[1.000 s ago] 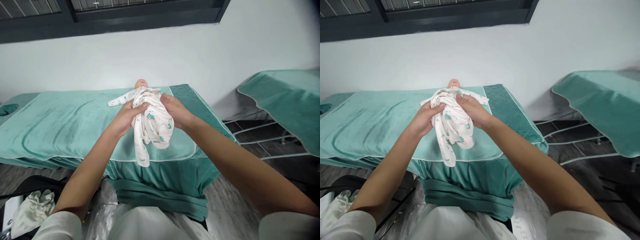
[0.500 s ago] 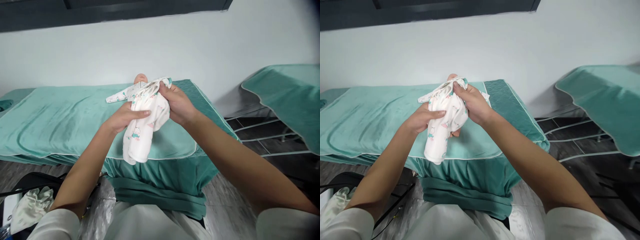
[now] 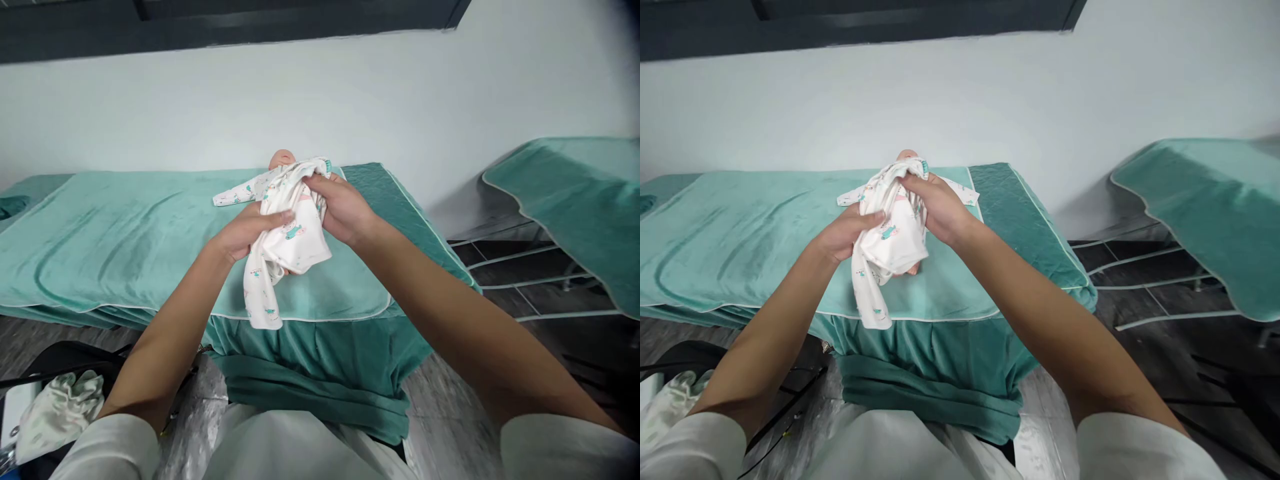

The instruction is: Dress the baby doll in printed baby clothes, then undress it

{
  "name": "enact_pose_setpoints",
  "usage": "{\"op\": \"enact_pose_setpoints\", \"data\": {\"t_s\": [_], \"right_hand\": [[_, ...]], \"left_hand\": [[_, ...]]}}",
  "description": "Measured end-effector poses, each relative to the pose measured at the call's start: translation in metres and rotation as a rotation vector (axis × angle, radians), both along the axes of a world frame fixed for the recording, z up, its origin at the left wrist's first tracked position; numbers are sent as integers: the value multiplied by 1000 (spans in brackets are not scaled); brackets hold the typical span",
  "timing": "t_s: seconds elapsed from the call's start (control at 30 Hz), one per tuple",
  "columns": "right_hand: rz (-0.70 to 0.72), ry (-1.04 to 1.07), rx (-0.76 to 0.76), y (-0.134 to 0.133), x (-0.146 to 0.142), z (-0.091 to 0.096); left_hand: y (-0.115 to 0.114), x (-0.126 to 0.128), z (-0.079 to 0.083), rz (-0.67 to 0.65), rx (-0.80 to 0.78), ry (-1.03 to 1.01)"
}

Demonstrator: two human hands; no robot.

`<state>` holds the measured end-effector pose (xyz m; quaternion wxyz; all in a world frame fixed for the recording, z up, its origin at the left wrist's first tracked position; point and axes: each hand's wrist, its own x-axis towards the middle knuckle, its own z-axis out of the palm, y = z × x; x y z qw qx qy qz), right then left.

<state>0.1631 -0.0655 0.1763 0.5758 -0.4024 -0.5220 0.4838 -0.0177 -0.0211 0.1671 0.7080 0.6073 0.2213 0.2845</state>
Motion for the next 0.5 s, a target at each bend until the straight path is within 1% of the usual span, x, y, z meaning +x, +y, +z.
{"op": "enact_pose_setpoints", "data": {"t_s": [0.03,0.07,0.1,0.17,0.23,0.27,0.33,0.37,0.43,0.5], "right_hand": [[-5,14,0,3,0,-1],[-9,32,-3,5,1,-3],[-15,54,-9,5,2,-7],[3,93,-36,3,5,-17],[90,101,-105,-2,10,-31],[146,96,-151,-5,12,-40],[210,86,-237,-12,15,-61],[208,84,-274,-16,15,-73],[149,71,-348,-23,15,-98],[54,21,-403,-29,13,-125]], "left_hand": [[1,-3,0,-42,-3,41],[3,-5,0,-51,1,58],[5,-6,-1,-24,11,46],[8,-4,-6,98,32,-23],[12,1,-16,210,26,-39],[13,4,-22,244,13,-6],[16,9,-36,275,4,113],[17,12,-43,276,26,183],[18,16,-57,242,158,335],[17,21,-67,161,384,547]]}}
